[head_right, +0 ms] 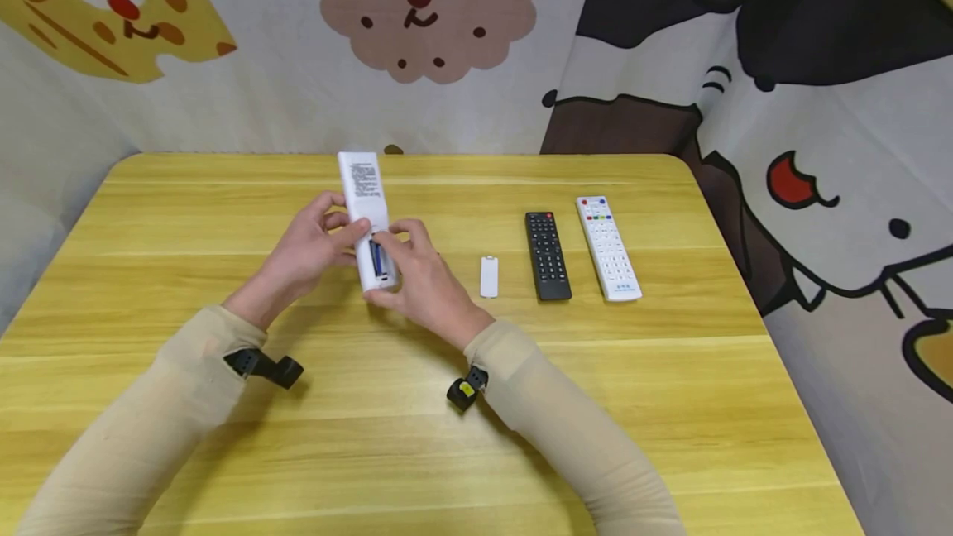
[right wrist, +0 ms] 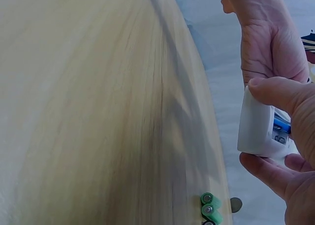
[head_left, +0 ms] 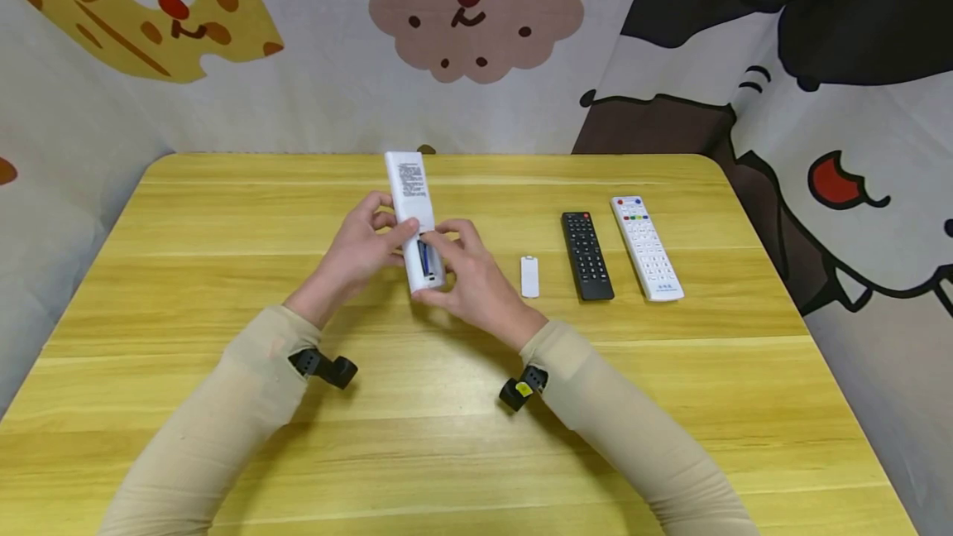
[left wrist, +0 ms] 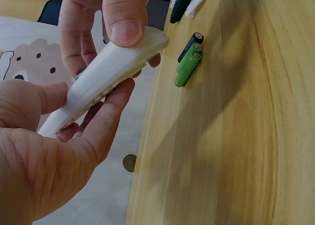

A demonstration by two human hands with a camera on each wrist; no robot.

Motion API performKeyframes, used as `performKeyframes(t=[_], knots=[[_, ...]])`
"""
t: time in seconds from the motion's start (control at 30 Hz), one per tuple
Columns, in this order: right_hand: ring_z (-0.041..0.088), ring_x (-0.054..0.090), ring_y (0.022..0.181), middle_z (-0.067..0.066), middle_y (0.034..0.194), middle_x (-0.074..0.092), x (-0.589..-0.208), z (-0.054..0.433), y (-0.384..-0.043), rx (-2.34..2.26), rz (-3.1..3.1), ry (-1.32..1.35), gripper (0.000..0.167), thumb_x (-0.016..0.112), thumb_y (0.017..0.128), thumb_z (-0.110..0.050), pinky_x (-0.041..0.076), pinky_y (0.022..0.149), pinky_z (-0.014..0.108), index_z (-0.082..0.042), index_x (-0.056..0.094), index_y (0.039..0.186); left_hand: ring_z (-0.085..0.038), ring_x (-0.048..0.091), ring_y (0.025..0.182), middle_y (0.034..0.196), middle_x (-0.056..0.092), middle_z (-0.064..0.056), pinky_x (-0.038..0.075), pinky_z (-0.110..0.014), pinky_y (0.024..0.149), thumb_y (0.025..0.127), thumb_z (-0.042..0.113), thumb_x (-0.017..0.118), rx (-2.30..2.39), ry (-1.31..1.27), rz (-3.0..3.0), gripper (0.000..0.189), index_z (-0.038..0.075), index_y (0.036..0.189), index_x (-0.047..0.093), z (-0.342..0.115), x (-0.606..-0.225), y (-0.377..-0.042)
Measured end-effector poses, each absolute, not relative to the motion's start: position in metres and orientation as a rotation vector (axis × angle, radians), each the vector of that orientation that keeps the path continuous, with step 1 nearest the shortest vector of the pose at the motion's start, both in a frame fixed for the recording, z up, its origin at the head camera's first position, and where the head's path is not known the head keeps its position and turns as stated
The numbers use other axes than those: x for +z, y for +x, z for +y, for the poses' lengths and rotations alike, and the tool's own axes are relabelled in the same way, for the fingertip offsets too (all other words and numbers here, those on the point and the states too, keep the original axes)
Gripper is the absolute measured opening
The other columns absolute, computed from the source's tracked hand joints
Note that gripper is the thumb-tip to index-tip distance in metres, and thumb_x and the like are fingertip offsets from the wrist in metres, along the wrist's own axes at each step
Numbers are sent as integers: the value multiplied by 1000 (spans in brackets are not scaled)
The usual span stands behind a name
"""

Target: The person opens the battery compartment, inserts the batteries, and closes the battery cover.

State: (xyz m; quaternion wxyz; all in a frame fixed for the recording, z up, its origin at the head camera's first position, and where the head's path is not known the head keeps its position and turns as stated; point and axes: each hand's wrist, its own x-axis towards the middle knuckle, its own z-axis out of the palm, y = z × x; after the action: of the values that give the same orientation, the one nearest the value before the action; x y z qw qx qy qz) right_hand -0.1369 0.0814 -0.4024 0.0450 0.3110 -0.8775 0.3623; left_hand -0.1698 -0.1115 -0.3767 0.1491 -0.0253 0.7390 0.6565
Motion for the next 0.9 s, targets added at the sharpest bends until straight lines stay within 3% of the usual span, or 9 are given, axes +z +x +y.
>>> performKeyframes(t=[0.4, 0.9], knots=[[27, 64, 115, 20, 147, 41, -402, 82, -136, 1042, -2639, 993, 70, 88, 84, -20, 58, 93, 23, 3, 57, 143, -31, 70, 97, 123, 60, -22, 65, -40, 79, 107, 13, 57, 1908, -76, 2112, 30, 3, 133, 45, -113, -376, -170], [28, 64, 115, 20, 150, 40, -400, 84, -140, 992, -2639, 1016, 69, 86, 87, -23, 59, 92, 22, 2, 56, 143, -35, 67, 106, 126, 58, -22, 65, -39, 81, 107, 14, 57, 1898, -45, 2116, 34, 4, 137, 43, -114, -372, -173]])
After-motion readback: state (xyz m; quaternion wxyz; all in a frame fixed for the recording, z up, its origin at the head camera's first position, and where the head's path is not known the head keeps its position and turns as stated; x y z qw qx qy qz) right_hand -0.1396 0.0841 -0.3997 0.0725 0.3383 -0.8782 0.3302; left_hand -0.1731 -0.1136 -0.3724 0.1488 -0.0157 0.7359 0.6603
